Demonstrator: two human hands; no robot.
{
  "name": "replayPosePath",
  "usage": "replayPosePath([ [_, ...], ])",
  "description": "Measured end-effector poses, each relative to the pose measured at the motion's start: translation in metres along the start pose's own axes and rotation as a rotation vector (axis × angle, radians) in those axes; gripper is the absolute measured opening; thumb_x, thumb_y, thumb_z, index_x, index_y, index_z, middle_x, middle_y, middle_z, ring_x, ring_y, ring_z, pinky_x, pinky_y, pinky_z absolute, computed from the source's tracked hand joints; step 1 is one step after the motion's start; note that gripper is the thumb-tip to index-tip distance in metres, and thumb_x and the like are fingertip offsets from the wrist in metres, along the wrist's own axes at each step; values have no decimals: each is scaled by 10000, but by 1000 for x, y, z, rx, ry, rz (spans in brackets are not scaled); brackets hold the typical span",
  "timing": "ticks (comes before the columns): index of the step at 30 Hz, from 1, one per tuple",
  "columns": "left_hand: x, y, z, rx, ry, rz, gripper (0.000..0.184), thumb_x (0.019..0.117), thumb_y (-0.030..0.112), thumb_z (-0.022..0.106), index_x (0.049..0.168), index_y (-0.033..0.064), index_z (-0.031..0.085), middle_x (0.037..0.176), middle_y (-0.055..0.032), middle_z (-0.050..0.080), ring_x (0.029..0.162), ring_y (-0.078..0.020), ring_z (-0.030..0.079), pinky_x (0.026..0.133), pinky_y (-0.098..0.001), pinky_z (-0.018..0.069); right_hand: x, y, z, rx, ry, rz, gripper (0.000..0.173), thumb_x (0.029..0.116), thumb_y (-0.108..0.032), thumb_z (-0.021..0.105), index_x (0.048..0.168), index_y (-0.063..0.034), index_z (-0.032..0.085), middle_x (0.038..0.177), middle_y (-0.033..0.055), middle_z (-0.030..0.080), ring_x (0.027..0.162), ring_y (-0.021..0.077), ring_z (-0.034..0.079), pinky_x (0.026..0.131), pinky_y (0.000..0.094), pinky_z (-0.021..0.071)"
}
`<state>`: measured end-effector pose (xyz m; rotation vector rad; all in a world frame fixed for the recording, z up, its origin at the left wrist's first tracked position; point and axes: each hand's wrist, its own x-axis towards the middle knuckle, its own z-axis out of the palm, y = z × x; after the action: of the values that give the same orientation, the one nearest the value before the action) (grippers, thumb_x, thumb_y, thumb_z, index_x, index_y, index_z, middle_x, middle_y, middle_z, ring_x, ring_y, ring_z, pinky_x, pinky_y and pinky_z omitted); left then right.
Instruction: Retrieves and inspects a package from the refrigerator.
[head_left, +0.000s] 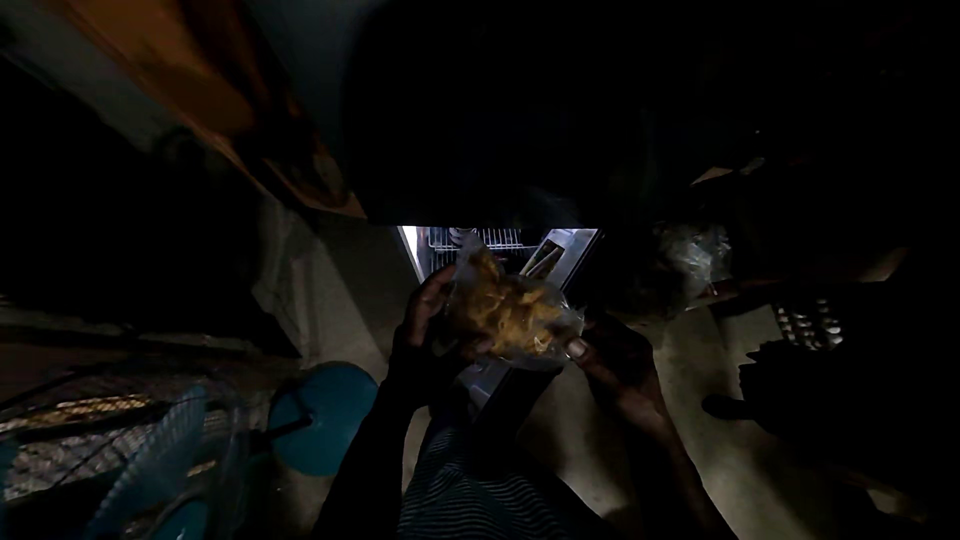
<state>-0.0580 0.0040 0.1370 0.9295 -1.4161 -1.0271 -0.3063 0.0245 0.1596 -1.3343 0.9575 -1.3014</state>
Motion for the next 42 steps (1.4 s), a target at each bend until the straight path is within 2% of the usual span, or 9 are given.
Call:
replayPosePath([
  [7,1,0,-1,16,-17,34,844,846,329,830,1528,79,401,1349,11,645,1183,-63,641,1004,-265,561,1,2,2,8,41,17,95,910,-179,772,1002,-171,750,915,-110,737,816,-12,676,761,178,585],
  [11,2,0,-1,30,5,-9,861,840,351,828,1514,26,402,1319,-10,657,1148,-41,650,975,-244,569,1,4,3,-11,39,25,115,935,-169,740,1048,-156,754,965,-108,748,870,-5,689,806,188,588],
  [13,2,-2,-1,12,10,-69,850,844,357,821,1516,43,406,1286,-3,672,1104,-40,668,936,-241,585,1,5,2,-31,29,26,133,961,-172,707,1084,-152,754,990,-114,751,895,-9,690,827,194,587],
  [17,2,-5,-2,57,0,-156,834,845,385,792,1525,85,411,1197,10,695,1005,-11,682,867,-218,591,1,4,4,-22,33,34,126,975,-149,685,1077,-134,758,979,-106,756,878,-8,693,817,191,587],
  [25,0,-5,-2,58,7,-181,798,862,314,784,1517,55,409,1218,-13,691,1021,-8,678,882,-211,585,2,8,9,-73,31,12,114,983,-155,673,1068,-134,746,956,-120,749,860,-20,687,794,180,584],
  [27,0,-6,-3,83,11,-175,780,864,281,779,1517,57,416,1242,-23,679,1028,-7,672,885,-210,579,2,7,12,-115,36,28,120,968,-132,683,1079,-123,727,963,-129,741,876,-21,684,806,185,587],
  [30,-1,-6,0,71,26,-180,779,857,243,783,1518,61,413,1210,-20,685,980,-1,675,841,-202,587,2,2,22,-156,76,67,230,895,-44,723,1117,-83,678,973,-125,735,900,-19,687,826,192,595],
  [35,0,-4,4,58,34,-190,787,842,241,782,1515,65,414,1169,-15,703,951,-7,687,827,-208,593,5,-4,36,-240,203,78,158,861,-36,737,1004,-83,690,847,-140,710,779,-49,670,736,155,589],
  [42,0,-7,4,16,39,-150,780,843,231,793,1507,64,419,1198,-12,696,977,-30,694,832,-221,603,7,-3,36,-209,202,72,164,852,0,736,962,-111,684,812,-130,706,739,-31,667,703,164,589],
])
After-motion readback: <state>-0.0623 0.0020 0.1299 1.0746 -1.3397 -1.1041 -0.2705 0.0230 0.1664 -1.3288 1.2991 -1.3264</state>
